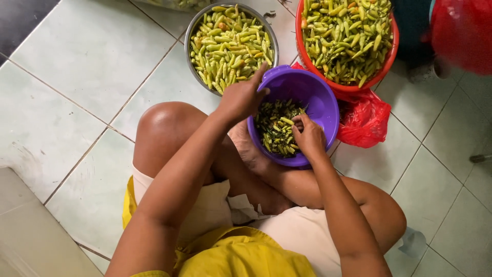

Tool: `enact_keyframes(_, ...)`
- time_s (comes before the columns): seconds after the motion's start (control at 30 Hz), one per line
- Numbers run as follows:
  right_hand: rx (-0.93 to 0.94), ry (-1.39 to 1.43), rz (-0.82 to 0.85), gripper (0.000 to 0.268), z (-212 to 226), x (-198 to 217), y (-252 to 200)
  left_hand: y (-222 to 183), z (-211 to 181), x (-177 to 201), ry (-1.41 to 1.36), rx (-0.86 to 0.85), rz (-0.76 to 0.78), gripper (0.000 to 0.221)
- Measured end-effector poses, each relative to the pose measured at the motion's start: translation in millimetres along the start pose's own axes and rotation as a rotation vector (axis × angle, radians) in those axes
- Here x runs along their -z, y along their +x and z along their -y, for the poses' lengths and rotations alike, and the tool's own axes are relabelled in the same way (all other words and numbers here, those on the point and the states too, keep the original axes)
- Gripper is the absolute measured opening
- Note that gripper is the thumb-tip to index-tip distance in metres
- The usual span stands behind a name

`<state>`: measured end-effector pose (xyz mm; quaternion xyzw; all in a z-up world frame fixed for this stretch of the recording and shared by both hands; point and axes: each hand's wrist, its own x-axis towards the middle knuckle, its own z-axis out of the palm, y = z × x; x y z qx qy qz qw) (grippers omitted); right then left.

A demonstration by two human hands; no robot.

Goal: A person sitting on the floor is removing the stems from green chilies and sorting them into different bowls.

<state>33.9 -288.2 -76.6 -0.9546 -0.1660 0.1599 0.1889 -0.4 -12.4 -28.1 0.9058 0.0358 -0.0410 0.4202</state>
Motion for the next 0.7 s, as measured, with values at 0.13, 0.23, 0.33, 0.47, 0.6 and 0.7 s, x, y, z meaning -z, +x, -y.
enact_keyframes(0.13, 0.15, 0.088, -0.145, 0.022, 29, 39, -16, -1, -10, -20, 0.113, -0.033, 0.039, 0.063)
enact_keyframes(0.23, 0.279, 0.251, -0.216, 0.019, 62, 67, -30, -5, -23, -24, 0.085, -0.129, 0.036, 0.053)
enact_keyframes(0.33, 0.342, 0.277, -0.272, 0.014, 72, 72, -35, -11, -38, -21, -0.111, -0.192, 0.09, 0.038)
enact_keyframes(0.47, 0.344, 0.316, -0.328, 0.012, 74, 69, -34, -11, -39, -18, -0.099, -0.217, 0.085, 0.021)
enact_keyframes(0.6, 0.294, 0.378, -0.36, 0.009, 93, 80, -40, -15, -50, -4, -0.203, -0.186, 0.111, 0.022)
enact_keyframes(0.7, 0.223, 0.42, -0.361, 0.01, 91, 76, -40, -14, -48, -7, -0.205, -0.16, 0.131, 0.022)
